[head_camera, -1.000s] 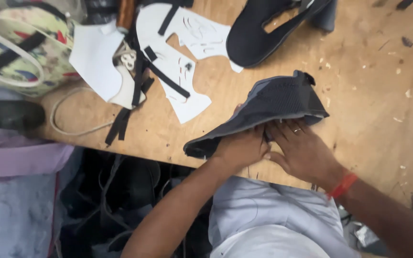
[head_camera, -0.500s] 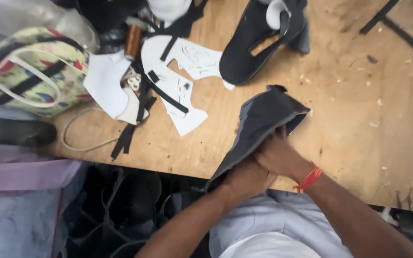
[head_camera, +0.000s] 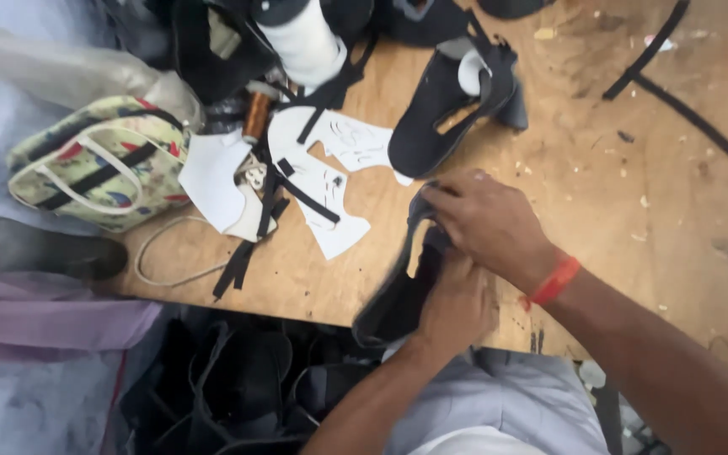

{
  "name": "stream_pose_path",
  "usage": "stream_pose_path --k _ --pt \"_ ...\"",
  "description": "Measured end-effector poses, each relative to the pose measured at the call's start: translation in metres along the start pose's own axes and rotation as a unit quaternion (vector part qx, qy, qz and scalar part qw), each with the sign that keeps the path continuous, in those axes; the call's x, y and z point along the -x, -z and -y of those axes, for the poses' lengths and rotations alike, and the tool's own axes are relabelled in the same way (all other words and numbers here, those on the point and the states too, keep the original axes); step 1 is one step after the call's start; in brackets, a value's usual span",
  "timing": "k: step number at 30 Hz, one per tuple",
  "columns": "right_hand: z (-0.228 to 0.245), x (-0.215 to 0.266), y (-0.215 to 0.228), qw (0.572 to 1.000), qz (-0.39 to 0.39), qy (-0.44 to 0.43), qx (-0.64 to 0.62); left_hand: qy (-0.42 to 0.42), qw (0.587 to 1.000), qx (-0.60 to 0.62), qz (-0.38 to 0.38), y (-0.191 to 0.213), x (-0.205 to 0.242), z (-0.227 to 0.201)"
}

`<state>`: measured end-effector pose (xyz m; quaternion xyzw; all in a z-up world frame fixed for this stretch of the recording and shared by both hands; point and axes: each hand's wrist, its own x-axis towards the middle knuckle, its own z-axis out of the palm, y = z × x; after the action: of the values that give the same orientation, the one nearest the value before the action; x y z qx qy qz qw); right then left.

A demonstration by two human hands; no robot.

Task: The person sits at a workbench covered with black foam shoe uppers and paper patterns, fitting a stiff gray heel counter piece inside a black foam shoe upper. They press and shape the pieces together by hand, turning the upper over to align edges, then set the assembled upper on the table and pick up another piece.

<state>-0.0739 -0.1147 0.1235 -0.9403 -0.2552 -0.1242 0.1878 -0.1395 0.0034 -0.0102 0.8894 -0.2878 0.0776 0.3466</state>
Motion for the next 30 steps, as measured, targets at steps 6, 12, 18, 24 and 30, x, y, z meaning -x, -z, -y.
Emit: stream_pose_path --k 6,12,18,24,30 --pt "-0.063 0.065 -0.057 0.906 0.152 -0.298 -0.261 0.163 0.965 0.206 -0.02 0.031 -0.029 0.015" --pt "0.003 0.099 -0.03 0.893 0.329 -0.183 -0.246 -0.087 0.994 -0.065 -0.004 0.016 -0.034 0.044" --pt "-0.077 0.068 -0.068 0.991 0.054 -0.042 -0.111 0.101 0.977 0.151 0.112 0.027 -0.049 0.051" --pt "-0.095 0.079 -0.095 0.993 0.025 -0.069 -0.089 0.175 0.971 0.056 0.155 0.029 -0.055 0.047" --pt "-0.079 0.071 -0.069 0.992 0.036 -0.071 -0.098 0.089 0.989 0.048 0.108 -0.023 -0.031 0.099"
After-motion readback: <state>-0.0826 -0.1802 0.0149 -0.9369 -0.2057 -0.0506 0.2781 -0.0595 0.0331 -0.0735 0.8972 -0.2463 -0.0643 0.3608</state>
